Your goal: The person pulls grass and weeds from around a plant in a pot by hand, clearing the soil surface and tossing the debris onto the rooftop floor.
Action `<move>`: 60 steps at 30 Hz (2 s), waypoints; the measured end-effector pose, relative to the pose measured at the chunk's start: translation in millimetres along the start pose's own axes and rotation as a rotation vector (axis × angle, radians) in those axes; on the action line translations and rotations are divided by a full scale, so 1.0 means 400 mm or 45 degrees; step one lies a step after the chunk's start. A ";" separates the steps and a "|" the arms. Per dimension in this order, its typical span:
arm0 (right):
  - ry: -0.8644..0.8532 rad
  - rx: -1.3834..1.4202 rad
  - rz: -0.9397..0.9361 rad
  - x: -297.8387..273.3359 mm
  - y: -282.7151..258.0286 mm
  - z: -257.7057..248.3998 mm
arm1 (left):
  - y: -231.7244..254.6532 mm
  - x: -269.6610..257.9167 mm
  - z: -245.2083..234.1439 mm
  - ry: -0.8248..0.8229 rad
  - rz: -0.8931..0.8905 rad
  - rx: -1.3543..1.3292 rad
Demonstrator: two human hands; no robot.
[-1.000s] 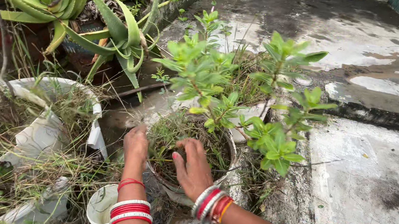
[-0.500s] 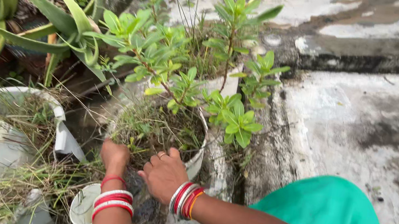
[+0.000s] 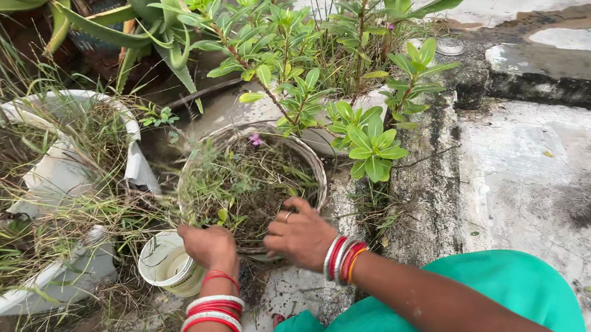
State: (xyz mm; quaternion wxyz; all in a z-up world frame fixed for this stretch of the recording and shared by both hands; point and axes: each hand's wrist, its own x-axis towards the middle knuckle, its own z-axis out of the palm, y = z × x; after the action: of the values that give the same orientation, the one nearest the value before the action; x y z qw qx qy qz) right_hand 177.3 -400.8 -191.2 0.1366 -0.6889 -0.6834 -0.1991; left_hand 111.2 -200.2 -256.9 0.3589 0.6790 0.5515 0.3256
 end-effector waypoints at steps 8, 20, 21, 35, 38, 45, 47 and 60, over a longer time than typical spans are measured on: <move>-0.213 -0.078 -0.047 0.022 0.105 -0.008 | 0.025 -0.008 0.051 0.239 -0.325 -0.574; -0.065 0.084 0.258 0.217 -0.136 0.113 | -0.187 0.471 0.110 -0.240 -0.015 -0.713; -0.143 0.069 0.278 0.238 -0.153 0.120 | -0.203 0.496 0.118 -0.251 0.093 -0.700; -0.301 0.198 0.586 0.517 -0.244 0.287 | -0.144 0.591 -0.021 -0.688 -0.256 -1.539; -0.501 0.277 0.721 0.576 -0.224 0.240 | -0.089 0.519 -0.151 -0.546 -0.349 -1.161; -0.221 1.194 1.084 0.445 0.036 -0.031 | 0.040 0.439 -0.093 -0.376 0.077 -0.914; -0.025 1.244 1.121 0.397 0.109 -0.002 | 0.063 0.401 -0.059 -0.195 0.128 -0.815; 0.207 0.888 1.239 0.371 0.369 0.614 | 0.040 0.354 -0.017 -0.271 0.391 0.106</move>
State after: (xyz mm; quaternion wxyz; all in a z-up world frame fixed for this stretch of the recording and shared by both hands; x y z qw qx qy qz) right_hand 344.0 -160.4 -327.4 0.4815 -0.8197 -0.3021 0.0701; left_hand 139.0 -62.4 -233.1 0.3328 0.8000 0.4133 0.2799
